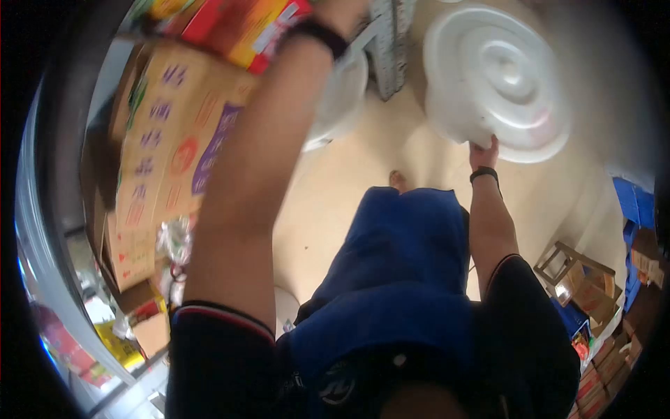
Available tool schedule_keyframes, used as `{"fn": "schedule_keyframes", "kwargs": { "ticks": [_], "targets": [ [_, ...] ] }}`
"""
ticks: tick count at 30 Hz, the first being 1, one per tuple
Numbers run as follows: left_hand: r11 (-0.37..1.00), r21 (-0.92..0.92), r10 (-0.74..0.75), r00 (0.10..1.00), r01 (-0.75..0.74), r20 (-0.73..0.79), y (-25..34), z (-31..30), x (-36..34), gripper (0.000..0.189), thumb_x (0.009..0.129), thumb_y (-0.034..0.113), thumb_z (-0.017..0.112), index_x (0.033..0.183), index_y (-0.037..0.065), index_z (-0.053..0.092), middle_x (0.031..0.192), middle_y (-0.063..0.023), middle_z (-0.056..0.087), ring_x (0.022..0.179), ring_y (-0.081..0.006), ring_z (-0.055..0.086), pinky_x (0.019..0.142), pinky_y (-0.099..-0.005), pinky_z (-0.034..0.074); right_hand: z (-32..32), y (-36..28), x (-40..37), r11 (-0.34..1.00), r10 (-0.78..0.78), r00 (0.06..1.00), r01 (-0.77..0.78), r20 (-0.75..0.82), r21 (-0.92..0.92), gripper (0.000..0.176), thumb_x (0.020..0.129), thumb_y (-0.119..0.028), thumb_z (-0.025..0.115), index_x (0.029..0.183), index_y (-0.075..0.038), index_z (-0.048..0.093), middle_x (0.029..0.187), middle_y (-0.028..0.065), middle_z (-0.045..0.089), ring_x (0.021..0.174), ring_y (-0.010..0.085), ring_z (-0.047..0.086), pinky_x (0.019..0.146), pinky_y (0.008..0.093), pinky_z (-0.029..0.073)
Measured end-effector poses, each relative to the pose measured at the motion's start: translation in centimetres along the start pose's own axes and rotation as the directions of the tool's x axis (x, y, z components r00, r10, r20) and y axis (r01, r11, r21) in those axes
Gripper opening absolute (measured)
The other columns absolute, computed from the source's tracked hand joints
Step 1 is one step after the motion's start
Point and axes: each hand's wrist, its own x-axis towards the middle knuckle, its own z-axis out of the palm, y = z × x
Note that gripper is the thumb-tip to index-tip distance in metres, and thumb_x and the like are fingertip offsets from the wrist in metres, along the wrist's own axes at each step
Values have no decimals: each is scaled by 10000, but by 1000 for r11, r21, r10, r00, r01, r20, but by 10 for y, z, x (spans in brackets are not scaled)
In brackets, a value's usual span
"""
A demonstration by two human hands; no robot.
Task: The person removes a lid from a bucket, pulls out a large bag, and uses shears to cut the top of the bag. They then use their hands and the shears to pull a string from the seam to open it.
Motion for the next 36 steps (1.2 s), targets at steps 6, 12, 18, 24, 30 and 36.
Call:
{"fn": "schedule_keyframes", "kwargs": {
  "ticks": [6,12,18,24,30,36],
  "targets": [
    [698,439,-715,515,566,473,56,-231,-419,393,873,314,564,1171,58,562,1113,-146,602,1072,-297,553,907,-369,437,-63,7,-42,995,-12,999,8,-38,-99,436,872,-292,492,1210,-18,479,1224,140,518,1137,309,483,976,432,406],
    [-376,136,-897,-324,917,-300,251,-522,-700,266,873,178,608,1107,55,581,977,-88,647,803,-144,620,613,-275,510,-136,-16,-101,967,4,1000,-6,-5,-255,451,874,-254,478,1244,-1,432,1268,167,468,1163,317,454,967,437,408],
    [-533,111,-815,-474,839,-334,275,-670,-711,308,900,318,550,1116,102,586,926,-42,633,788,-145,609,640,-299,500,-185,35,-164,971,7,1000,-13,-25,-239,490,861,-262,500,1263,3,411,1291,184,436,1194,338,415,999,470,369],
    [-492,4,-827,-466,871,-316,296,-762,-783,335,889,333,568,1159,136,564,972,-56,631,835,-185,619,694,-341,510,-220,110,-203,989,-7,999,15,51,-149,430,852,-222,472,1219,3,469,1237,196,490,1156,355,466,960,490,420],
    [-608,-176,-717,-631,774,-298,431,-782,-913,327,873,304,575,1110,79,580,936,-81,631,787,-205,636,650,-316,516,-244,160,-328,993,30,999,-25,42,-114,415,858,-236,459,1194,7,474,1210,193,498,1114,356,485,934,484,432],
    [-336,-163,-885,-370,928,-284,416,-840,-918,361,894,332,572,1124,54,576,921,-57,630,784,-144,621,663,-259,502,-281,157,-465,981,38,995,-54,-87,-184,413,850,-235,489,1206,-27,466,1234,162,483,1159,331,442,976,481,391]
  ]
}}
